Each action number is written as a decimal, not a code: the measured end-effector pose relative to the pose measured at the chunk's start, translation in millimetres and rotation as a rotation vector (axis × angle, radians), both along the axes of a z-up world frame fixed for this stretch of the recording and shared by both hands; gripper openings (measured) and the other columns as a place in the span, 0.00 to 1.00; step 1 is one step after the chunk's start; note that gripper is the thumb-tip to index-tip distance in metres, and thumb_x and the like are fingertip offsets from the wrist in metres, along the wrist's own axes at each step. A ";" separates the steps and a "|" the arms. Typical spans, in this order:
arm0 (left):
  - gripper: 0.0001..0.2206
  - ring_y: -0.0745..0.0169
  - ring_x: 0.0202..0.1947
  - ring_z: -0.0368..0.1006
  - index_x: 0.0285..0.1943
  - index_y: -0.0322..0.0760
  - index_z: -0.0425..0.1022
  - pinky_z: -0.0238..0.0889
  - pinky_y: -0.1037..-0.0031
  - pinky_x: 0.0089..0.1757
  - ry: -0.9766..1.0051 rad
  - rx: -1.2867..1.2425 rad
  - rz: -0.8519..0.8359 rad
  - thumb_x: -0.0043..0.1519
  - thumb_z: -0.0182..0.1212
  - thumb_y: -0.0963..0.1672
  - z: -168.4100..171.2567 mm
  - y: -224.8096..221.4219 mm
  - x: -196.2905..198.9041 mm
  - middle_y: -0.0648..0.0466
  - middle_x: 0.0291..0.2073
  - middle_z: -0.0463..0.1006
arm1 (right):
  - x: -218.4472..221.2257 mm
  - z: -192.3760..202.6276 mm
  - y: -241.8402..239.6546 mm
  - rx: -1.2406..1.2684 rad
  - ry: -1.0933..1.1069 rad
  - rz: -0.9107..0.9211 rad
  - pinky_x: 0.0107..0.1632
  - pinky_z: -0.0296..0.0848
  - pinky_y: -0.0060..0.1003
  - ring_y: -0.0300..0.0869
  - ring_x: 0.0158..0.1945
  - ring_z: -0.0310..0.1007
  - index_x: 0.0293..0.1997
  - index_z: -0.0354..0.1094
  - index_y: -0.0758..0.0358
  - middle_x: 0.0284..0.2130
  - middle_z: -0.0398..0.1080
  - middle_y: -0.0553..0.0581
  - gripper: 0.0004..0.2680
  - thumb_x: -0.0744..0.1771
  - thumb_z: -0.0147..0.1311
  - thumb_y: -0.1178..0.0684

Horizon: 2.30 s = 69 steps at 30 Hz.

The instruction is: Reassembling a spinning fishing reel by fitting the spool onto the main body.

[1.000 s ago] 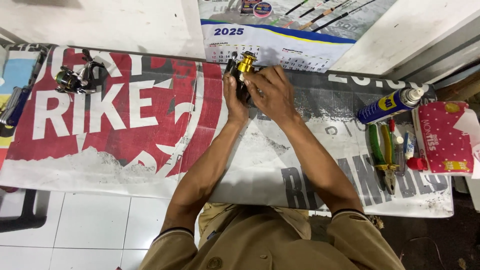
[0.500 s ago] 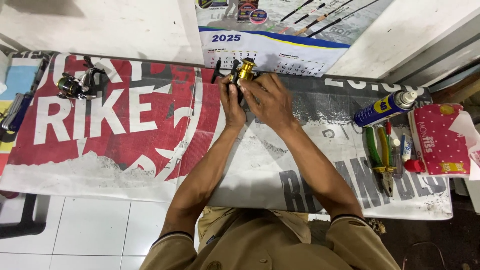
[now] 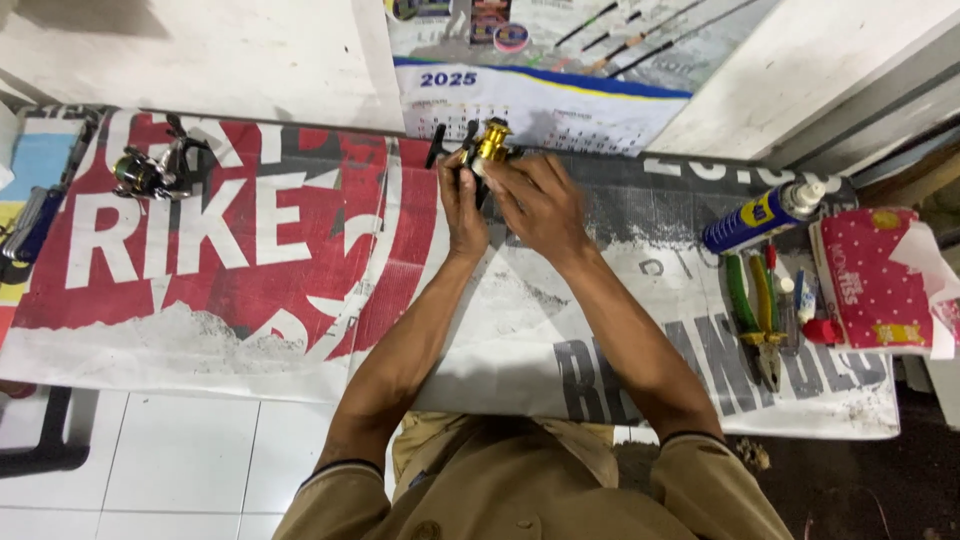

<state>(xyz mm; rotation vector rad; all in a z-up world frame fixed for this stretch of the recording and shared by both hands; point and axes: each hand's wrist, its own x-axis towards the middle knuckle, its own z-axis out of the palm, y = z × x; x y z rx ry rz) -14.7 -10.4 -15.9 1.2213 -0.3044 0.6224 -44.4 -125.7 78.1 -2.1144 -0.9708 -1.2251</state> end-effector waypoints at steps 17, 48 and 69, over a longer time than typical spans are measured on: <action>0.17 0.64 0.51 0.64 0.59 0.36 0.64 0.55 0.65 0.58 0.006 -0.001 -0.007 0.74 0.39 0.51 19.0 -12.5 -14.2 0.53 0.45 0.66 | 10.0 -6.5 -7.9 0.013 -0.085 -0.019 0.34 0.71 0.37 0.46 0.32 0.65 0.43 0.78 0.57 0.31 0.65 0.53 0.04 0.69 0.56 0.56; 0.14 0.48 0.26 0.78 0.37 0.31 0.73 0.80 0.73 0.27 0.819 -1.052 -0.483 0.57 0.66 0.48 -5.7 4.5 8.7 0.40 0.32 0.76 | 9.0 -87.6 -3.3 0.494 0.641 0.145 0.40 0.70 0.33 0.39 0.33 0.69 0.46 0.76 0.62 0.27 0.68 0.54 0.03 0.71 0.57 0.59; 0.35 0.45 0.48 0.80 0.60 0.27 0.72 0.77 0.62 0.48 0.652 -1.103 -0.667 0.60 0.53 0.60 -37.4 2.3 23.4 0.39 0.52 0.78 | 10.2 -51.7 -9.9 0.218 0.355 -0.024 0.42 0.66 0.41 0.47 0.34 0.68 0.51 0.78 0.62 0.27 0.66 0.55 0.08 0.67 0.58 0.59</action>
